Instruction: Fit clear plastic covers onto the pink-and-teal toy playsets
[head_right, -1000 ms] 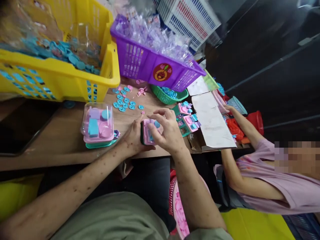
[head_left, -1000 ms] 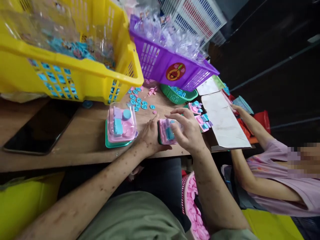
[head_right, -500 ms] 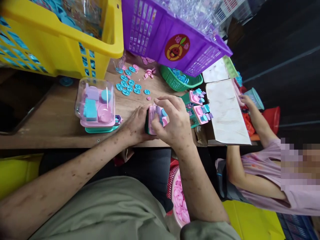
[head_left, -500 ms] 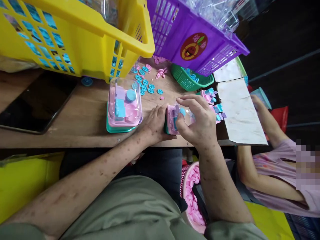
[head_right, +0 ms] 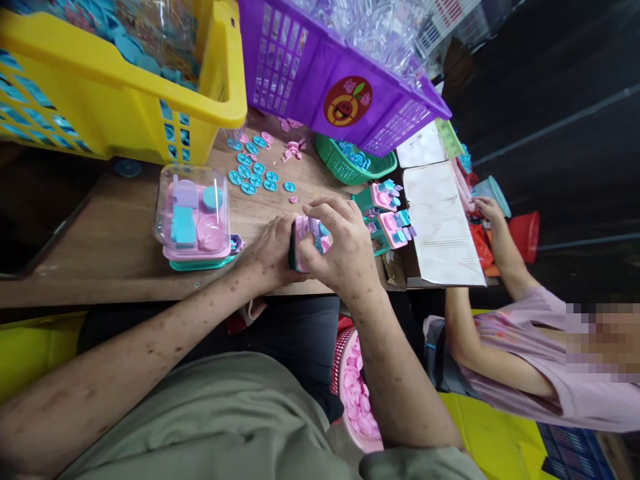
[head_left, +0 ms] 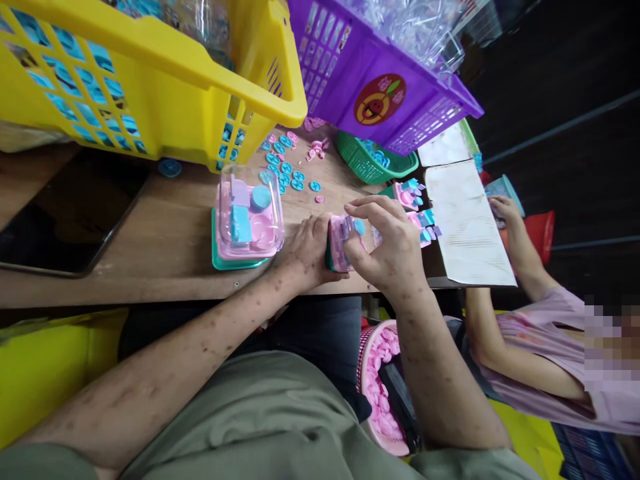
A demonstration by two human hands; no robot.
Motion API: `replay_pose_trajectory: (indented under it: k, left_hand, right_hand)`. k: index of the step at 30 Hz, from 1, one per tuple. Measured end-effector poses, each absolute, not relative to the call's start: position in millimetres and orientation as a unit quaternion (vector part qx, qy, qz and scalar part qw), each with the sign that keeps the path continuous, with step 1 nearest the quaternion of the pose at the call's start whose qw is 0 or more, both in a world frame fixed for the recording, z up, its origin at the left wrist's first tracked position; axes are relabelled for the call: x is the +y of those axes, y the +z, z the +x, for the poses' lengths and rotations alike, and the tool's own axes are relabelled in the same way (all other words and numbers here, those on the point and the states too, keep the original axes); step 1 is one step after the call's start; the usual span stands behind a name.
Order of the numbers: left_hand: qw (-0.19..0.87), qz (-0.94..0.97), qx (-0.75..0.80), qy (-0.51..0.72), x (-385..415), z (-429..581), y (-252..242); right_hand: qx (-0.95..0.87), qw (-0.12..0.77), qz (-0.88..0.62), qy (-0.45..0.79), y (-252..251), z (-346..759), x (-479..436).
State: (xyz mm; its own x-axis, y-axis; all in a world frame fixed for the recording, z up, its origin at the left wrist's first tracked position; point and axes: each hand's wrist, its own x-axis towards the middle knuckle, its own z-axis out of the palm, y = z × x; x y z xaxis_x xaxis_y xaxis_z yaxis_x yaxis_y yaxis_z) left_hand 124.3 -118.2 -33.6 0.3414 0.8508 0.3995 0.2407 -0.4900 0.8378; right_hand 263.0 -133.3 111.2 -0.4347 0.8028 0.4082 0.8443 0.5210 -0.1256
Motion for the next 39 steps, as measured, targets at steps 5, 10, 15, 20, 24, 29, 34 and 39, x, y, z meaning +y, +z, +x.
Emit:
replay_pose_trajectory:
  k: [5,10,15,20,24,29,34,39]
  left_hand:
    - [0.35,0.743,0.369,0.435,-118,124,-33]
    - [0.356,0.739,0.37,0.437,-117,125,-33]
    - [0.359,0.729,0.372,0.449,-119,125,-32]
    - [0.359,0.731,0.388,0.432,-122,123,-26]
    - [0.367,0.733,0.389,0.42,-122,122,-23]
    - [0.375,0.735,0.375,0.423,-122,121,-24]
    - [0.366,0.735,0.361,0.442,-119,125,-41]
    - [0.29,0.734,0.349,0.506,-127,123,-31]
  right_hand:
    - [-0.836,0.205,-0.508,-0.047,109,263,-133]
    - [-0.83,0.199,-0.52,-0.026,111,262,-134]
    - [-0.818,0.242,-0.521,0.005,104,266,-139]
    - [-0.789,0.291,-0.541,0.017,88,277,-143]
    - [-0.776,0.321,-0.54,0.047,81,281,-143]
    - [-0.753,0.357,-0.546,0.088,78,283,-145]
    - [-0.684,0.367,-0.602,0.184,77,306,-155]
    - [-0.525,0.378,-0.674,0.357,56,318,-162]
